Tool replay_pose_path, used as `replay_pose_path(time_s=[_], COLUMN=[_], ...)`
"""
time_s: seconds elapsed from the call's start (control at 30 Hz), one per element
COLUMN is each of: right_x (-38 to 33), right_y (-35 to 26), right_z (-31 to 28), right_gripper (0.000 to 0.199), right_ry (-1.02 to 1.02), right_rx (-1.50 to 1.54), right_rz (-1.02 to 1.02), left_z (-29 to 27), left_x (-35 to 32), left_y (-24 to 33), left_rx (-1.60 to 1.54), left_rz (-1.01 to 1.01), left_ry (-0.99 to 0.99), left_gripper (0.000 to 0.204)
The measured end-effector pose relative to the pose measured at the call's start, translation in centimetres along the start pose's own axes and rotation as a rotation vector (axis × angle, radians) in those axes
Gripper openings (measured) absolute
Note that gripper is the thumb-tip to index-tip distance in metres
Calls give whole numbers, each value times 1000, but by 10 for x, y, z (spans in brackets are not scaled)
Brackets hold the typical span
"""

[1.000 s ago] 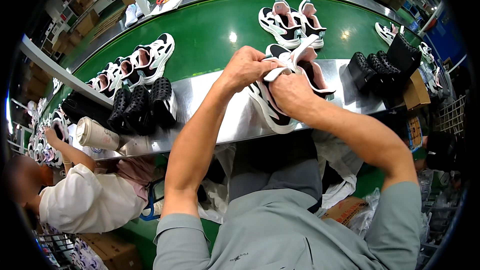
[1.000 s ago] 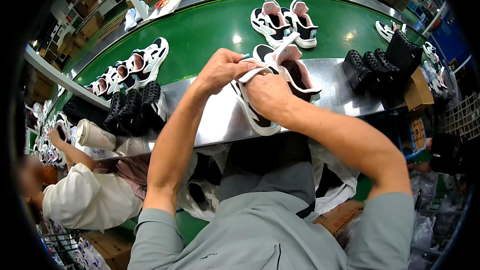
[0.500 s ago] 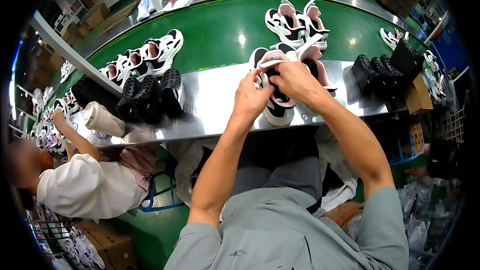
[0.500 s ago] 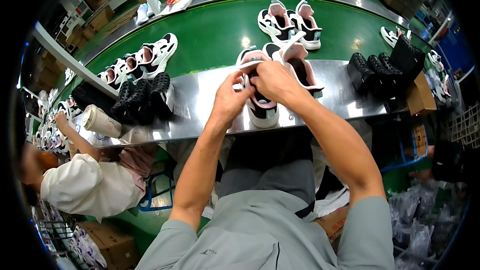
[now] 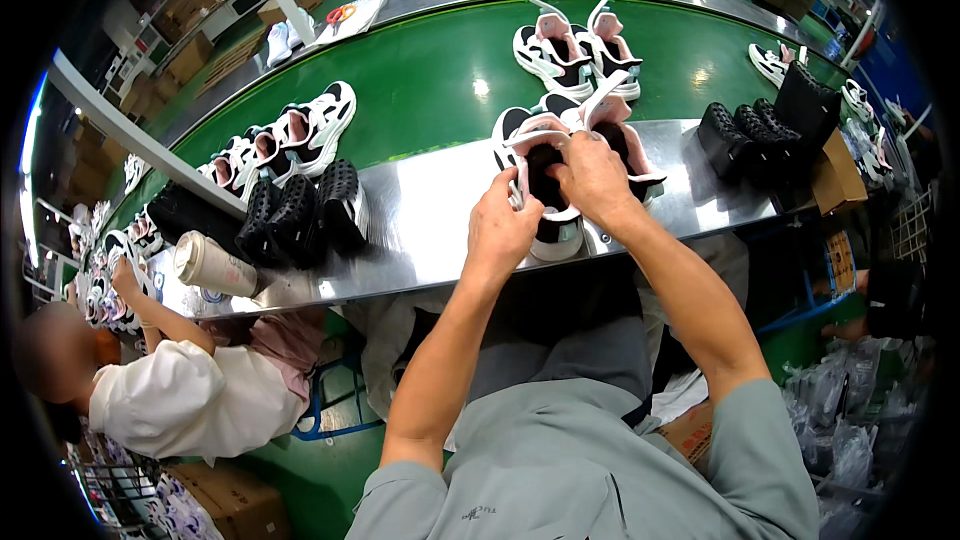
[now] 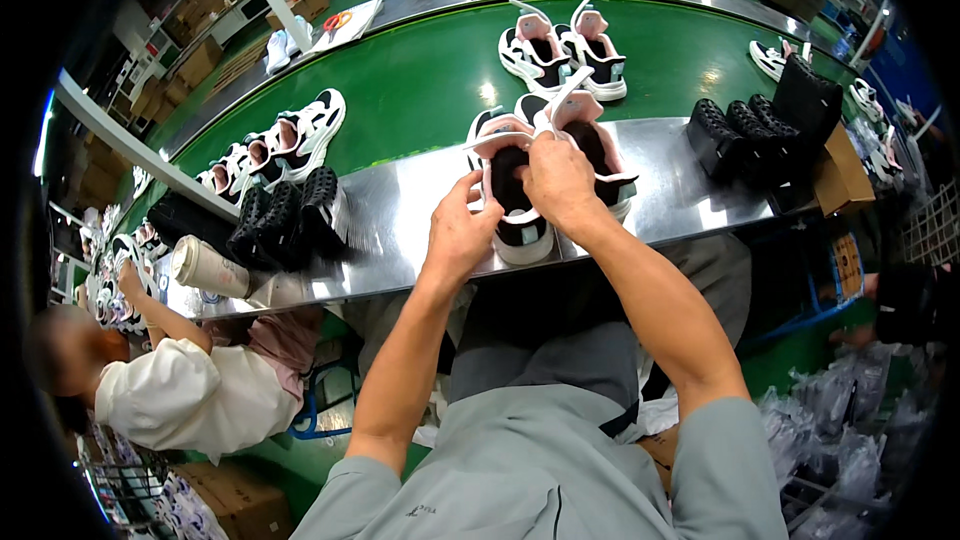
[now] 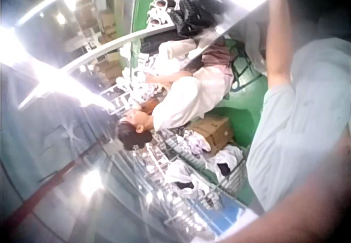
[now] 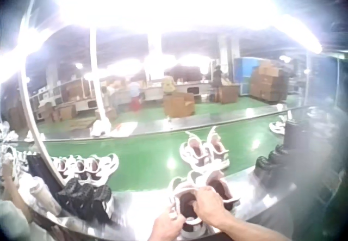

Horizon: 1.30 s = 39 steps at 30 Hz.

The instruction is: The person inserts plastic shoe shapers into sneakers, adjusts the shoe tongues and uppers by hand, and places the sneakers onto a conveyor belt.

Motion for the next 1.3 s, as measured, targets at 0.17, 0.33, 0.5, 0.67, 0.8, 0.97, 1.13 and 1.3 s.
replay_pose_path(time_s=[0.17,0.33,0.5,0.67,0.8,0.97,1.13,1.3], right_x=[-28,-21,-31,-42,-71,-70,-70,-71], right_y=[-5,72,98,121,133,128,125,129], right_z=[-35,-75,-9,-5,8,8,5,1], right_gripper=[36,37,24,32,33,33,32,33], right_ry=[66,487,28,355,435,374,367,370], right_rx=[226,141,1098,554,-106,-135,-117,-148], right_rz=[53,199,407,56,-81,-100,-85,-66], left_z=[9,23,37,39,-6,-83,-127,-18], left_x=[-61,-40,-19,15,69,182,252,224], left_y=[36,36,56,63,63,11,-14,60], left_rx=[222,403,435,626,704,843,1091,1248], left_rz=[611,580,469,390,411,371,247,425], left_ry=[231,-125,-276,-243,-233,-145,-319,-103], left_gripper=[41,49,58,27,31,30,42,63])
Point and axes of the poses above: each hand's wrist, its own x-axis towards the middle knuckle, its own z-axis out of the palm, y = z × x, the point moved 1 cm from there along x, towards the middle knuckle, and after that the axes turned 1 degree about -z, right-handed, at the moved point
